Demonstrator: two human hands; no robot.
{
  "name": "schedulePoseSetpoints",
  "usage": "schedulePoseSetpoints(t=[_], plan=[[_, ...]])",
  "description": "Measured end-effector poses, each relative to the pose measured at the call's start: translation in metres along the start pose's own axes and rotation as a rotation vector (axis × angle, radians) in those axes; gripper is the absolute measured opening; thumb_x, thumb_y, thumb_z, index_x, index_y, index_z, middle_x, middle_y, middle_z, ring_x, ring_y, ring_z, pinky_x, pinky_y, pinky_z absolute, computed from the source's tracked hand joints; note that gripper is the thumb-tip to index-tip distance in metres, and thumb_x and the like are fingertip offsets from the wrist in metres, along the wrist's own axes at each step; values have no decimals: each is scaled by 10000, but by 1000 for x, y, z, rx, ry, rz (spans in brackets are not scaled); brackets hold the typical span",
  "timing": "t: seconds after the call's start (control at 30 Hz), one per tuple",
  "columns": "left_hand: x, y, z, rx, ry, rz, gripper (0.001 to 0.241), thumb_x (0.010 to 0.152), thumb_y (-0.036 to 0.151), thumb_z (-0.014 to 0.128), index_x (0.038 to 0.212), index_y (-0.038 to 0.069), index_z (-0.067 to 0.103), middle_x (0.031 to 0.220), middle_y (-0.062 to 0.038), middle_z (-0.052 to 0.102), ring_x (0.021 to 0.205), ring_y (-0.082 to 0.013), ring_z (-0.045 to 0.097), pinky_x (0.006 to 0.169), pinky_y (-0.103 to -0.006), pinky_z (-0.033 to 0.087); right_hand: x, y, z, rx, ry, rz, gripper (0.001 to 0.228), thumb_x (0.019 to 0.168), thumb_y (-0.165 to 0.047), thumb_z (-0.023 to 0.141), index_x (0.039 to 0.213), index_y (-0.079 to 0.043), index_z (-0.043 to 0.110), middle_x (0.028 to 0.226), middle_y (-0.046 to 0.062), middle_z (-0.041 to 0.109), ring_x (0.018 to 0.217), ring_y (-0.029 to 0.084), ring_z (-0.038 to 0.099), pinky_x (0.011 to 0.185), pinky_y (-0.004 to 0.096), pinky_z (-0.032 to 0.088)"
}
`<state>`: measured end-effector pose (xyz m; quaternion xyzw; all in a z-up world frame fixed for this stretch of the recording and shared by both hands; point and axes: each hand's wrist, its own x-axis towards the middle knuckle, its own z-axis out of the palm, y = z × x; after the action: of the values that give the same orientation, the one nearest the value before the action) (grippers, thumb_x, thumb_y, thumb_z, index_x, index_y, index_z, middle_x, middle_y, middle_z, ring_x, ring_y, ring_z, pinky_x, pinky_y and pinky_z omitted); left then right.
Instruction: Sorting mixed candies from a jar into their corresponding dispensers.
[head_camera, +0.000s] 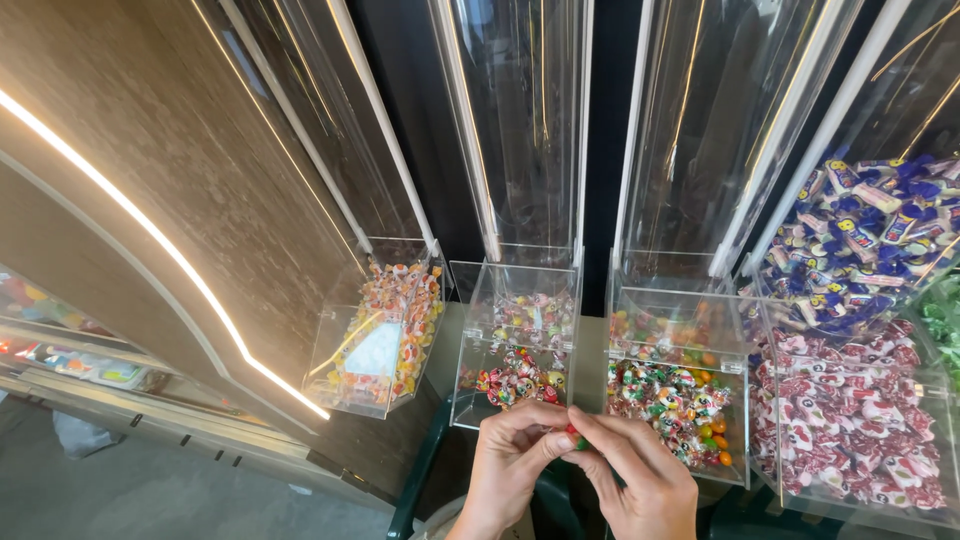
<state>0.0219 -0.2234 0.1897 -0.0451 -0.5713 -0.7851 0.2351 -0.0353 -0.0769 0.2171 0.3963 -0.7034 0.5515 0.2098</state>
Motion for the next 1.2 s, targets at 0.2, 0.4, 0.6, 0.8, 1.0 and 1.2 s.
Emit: schedulePoseSetpoints(t=[0.2, 0.4, 0.6, 0.8, 1.0, 1.2], plan=[[-3, -8, 9, 169, 139, 44, 89, 968, 3, 688, 994, -51, 755, 926, -57, 704, 830, -108, 689, 753, -262, 580, -2, 5, 1, 104, 29, 79, 383, 746, 5, 819, 1114, -88, 773, 1034, 48, 783, 908, 163, 785, 784, 285, 627], [-1, -15, 19, 311, 299, 166, 119, 991, 41, 686, 922, -43, 734, 817, -33, 683, 738, -48, 613, 656, -213, 505, 2, 0, 6, 170, 71, 96, 363, 727, 25, 830, 1073, -73, 780, 1033, 51, 797, 961, 157, 781, 848, 303, 610], [4, -21, 21, 288, 366, 115, 182, 1002, 83, 693, 850, -17, 683, 729, 11, 661, 671, -26, 564, 594, -204, 463, 2, 7, 11, 134, 136, 72, 351, 731, 15, 839, 1068, -61, 774, 1005, 61, 791, 924, 158, 778, 821, 285, 609], [11, -21, 21, 183, 373, 92, 200, 1023, 128, 669, 881, -12, 682, 756, -4, 684, 692, -33, 590, 613, -211, 479, -5, 17, 17, 174, 137, 97, 354, 714, 26, 850, 1052, -34, 764, 995, 78, 791, 904, 158, 778, 788, 286, 616], [19, -11, 10, -9, 415, -28, 215, 994, 176, 637, 870, 11, 695, 760, -37, 730, 640, -81, 655, 569, -244, 539, -14, 30, 23, 508, 105, 240, 329, 778, 119, 770, 1095, 47, 724, 1093, 150, 757, 987, 209, 780, 873, 326, 679], [30, 10, -27, 258, 394, 41, 199, 1007, 162, 671, 957, -13, 753, 831, -39, 769, 730, -71, 658, 654, -233, 520, -16, 42, 6, 606, 119, 356, 328, 829, 156, 699, 1147, 77, 690, 1172, 192, 747, 1091, 260, 766, 968, 368, 628]])
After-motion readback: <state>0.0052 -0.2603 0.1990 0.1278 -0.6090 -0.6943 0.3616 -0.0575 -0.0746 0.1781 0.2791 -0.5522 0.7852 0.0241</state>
